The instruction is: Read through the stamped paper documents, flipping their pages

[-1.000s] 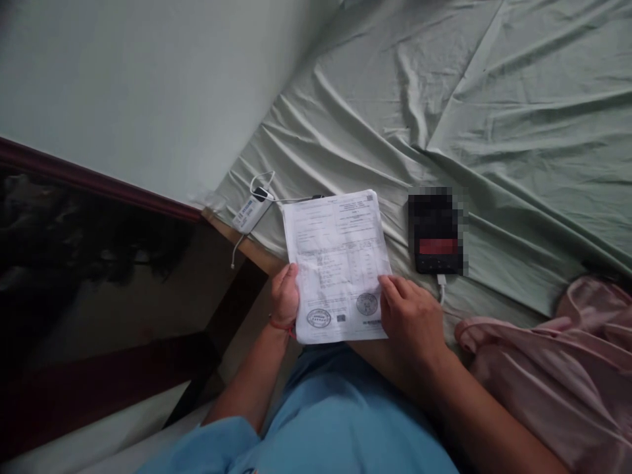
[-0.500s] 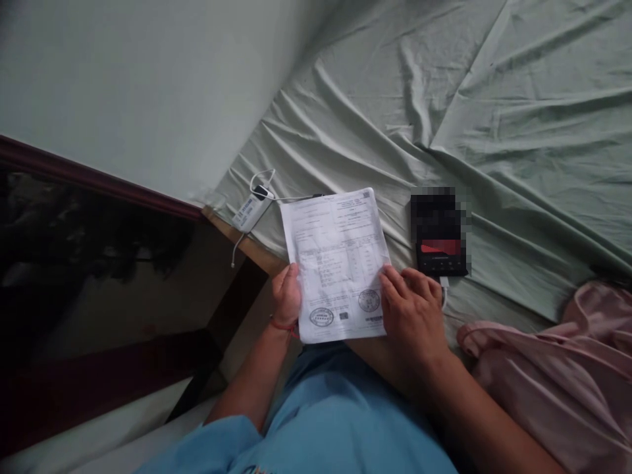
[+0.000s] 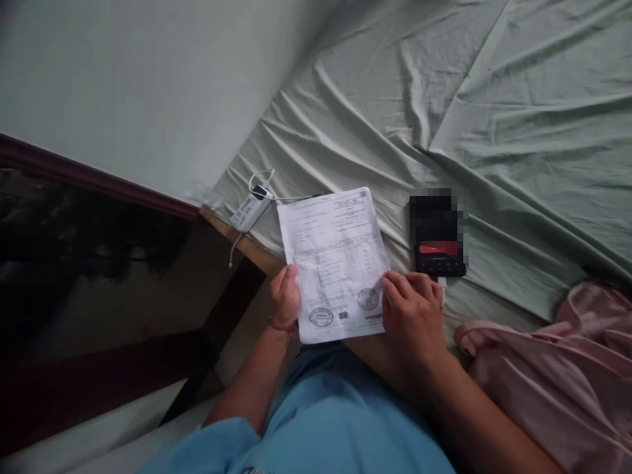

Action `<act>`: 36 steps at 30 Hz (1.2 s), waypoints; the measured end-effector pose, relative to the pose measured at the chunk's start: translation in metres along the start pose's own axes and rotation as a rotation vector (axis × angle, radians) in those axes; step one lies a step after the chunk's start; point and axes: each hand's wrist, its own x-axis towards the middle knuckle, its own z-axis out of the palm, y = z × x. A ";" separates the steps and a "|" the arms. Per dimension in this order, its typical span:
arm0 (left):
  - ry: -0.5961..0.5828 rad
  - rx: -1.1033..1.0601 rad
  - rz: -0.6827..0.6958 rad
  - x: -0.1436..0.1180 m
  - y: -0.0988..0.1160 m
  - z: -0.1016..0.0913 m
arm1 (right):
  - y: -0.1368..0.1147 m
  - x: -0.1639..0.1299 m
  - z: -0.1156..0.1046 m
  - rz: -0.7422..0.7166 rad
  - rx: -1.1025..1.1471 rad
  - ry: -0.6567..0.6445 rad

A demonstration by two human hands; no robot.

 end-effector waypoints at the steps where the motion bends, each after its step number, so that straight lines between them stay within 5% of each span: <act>1: -0.001 0.007 0.007 0.000 0.000 0.000 | 0.000 0.000 0.000 0.006 -0.008 -0.009; 36: -0.008 0.096 0.075 0.002 -0.006 -0.005 | 0.001 0.001 -0.002 0.005 -0.002 -0.023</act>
